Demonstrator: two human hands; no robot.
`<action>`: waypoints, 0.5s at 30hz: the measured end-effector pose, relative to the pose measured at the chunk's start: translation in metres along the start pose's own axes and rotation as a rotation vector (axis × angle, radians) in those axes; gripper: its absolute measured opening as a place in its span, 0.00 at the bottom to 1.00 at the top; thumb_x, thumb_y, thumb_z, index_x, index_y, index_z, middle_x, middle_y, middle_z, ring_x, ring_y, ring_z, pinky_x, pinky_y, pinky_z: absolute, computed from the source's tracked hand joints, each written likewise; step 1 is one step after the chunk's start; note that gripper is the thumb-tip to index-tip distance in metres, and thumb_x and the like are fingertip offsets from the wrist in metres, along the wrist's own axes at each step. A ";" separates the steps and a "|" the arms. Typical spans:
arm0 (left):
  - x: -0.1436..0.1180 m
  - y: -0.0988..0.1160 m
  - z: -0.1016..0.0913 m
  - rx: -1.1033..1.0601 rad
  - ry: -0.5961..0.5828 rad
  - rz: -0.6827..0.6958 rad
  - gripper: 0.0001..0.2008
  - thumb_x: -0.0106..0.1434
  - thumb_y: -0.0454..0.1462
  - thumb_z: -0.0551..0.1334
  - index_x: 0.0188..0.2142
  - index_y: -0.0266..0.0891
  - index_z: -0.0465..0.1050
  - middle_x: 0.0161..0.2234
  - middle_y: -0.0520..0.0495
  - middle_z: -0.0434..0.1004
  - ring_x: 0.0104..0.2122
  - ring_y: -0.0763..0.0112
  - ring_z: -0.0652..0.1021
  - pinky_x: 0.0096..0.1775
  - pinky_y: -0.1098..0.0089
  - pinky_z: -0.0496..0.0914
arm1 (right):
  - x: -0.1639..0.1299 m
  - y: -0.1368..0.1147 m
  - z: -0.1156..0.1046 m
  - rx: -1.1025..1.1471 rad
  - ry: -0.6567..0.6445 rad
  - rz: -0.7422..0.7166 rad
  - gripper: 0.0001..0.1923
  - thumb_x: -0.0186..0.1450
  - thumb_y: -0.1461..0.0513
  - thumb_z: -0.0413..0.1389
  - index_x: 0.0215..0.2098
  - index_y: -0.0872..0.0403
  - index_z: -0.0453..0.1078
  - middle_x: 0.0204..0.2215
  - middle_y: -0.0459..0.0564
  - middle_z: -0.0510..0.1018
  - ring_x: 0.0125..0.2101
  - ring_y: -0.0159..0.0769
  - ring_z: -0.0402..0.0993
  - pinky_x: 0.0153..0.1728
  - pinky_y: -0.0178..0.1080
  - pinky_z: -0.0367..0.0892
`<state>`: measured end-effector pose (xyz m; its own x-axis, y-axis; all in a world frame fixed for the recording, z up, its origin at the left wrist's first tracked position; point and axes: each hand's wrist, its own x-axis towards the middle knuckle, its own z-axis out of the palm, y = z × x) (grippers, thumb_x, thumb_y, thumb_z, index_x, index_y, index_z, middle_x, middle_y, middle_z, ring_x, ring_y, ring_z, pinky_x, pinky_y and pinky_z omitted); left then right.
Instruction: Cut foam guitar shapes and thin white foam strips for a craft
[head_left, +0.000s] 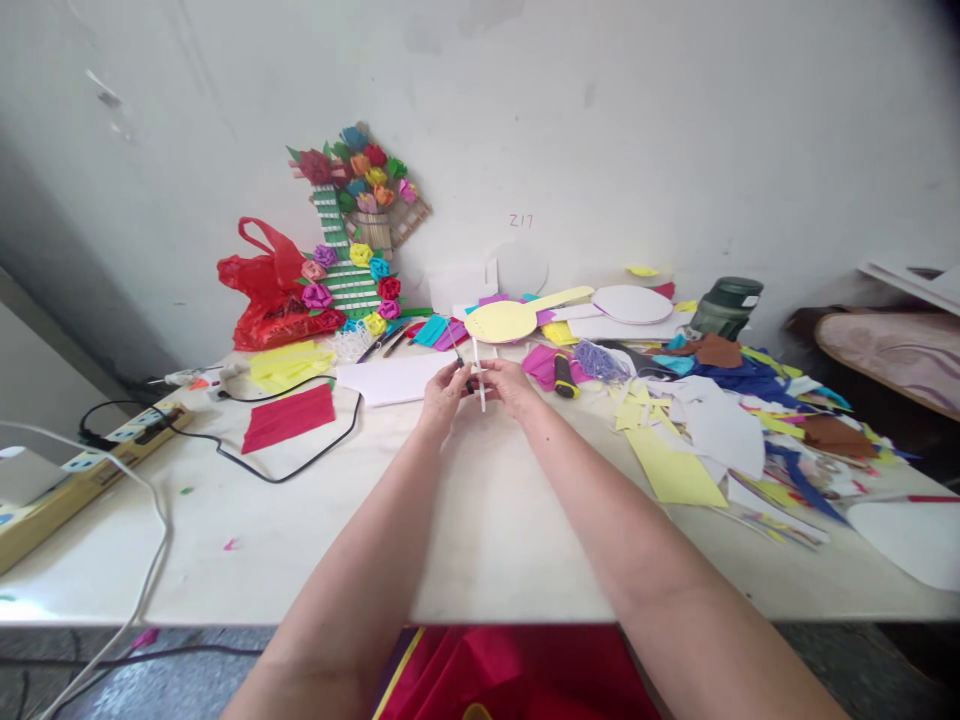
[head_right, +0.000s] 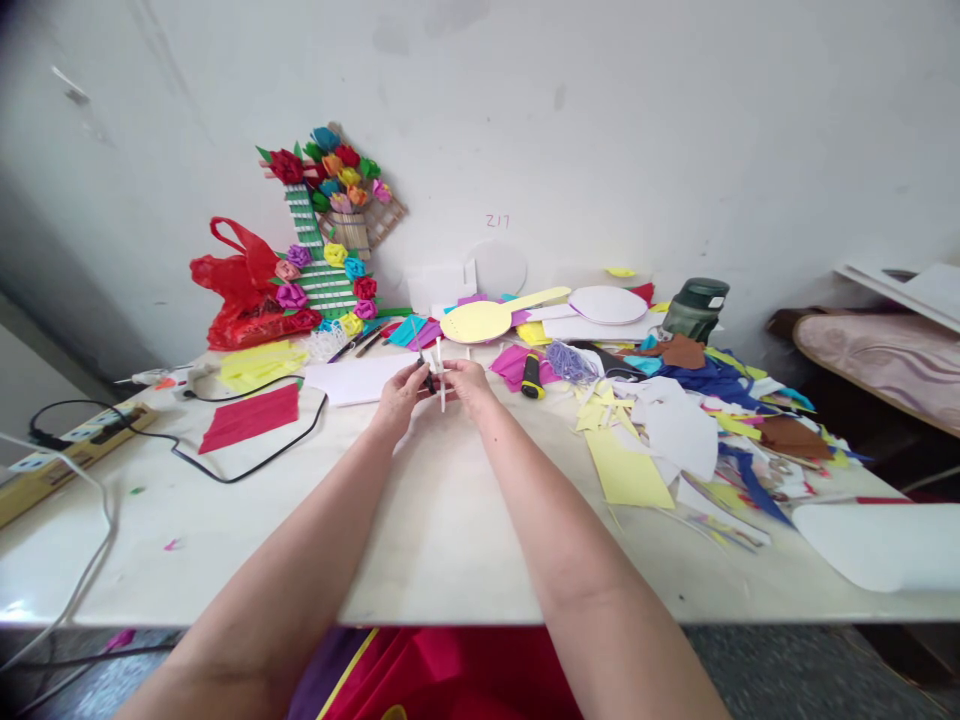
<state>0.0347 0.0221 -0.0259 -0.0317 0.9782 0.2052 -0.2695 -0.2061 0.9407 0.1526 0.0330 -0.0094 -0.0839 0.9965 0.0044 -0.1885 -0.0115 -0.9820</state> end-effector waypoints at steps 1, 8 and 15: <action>0.002 -0.001 -0.002 0.069 0.047 0.017 0.21 0.49 0.46 0.65 0.39 0.35 0.72 0.28 0.47 0.73 0.29 0.68 0.73 0.37 0.66 0.67 | 0.000 0.000 -0.001 0.019 0.018 0.010 0.09 0.52 0.70 0.55 0.33 0.58 0.69 0.21 0.46 0.76 0.21 0.32 0.73 0.20 0.33 0.68; 0.005 -0.003 -0.029 0.836 0.256 0.240 0.19 0.41 0.34 0.68 0.37 0.41 0.75 0.42 0.39 0.70 0.50 0.49 0.63 0.52 0.57 0.52 | 0.003 0.003 -0.008 0.146 0.042 0.074 0.05 0.53 0.70 0.55 0.28 0.58 0.66 0.19 0.46 0.75 0.21 0.30 0.73 0.25 0.33 0.68; 0.001 -0.001 -0.017 0.754 0.203 0.369 0.07 0.50 0.38 0.65 0.30 0.41 0.74 0.43 0.39 0.72 0.53 0.49 0.62 0.51 0.57 0.54 | 0.007 0.008 -0.009 0.214 0.006 0.019 0.05 0.51 0.68 0.58 0.28 0.57 0.70 0.25 0.47 0.76 0.27 0.29 0.72 0.32 0.34 0.67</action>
<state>0.0182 0.0241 -0.0310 -0.1821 0.8162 0.5483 0.5001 -0.4033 0.7663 0.1593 0.0408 -0.0193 -0.0839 0.9964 -0.0153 -0.3903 -0.0470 -0.9195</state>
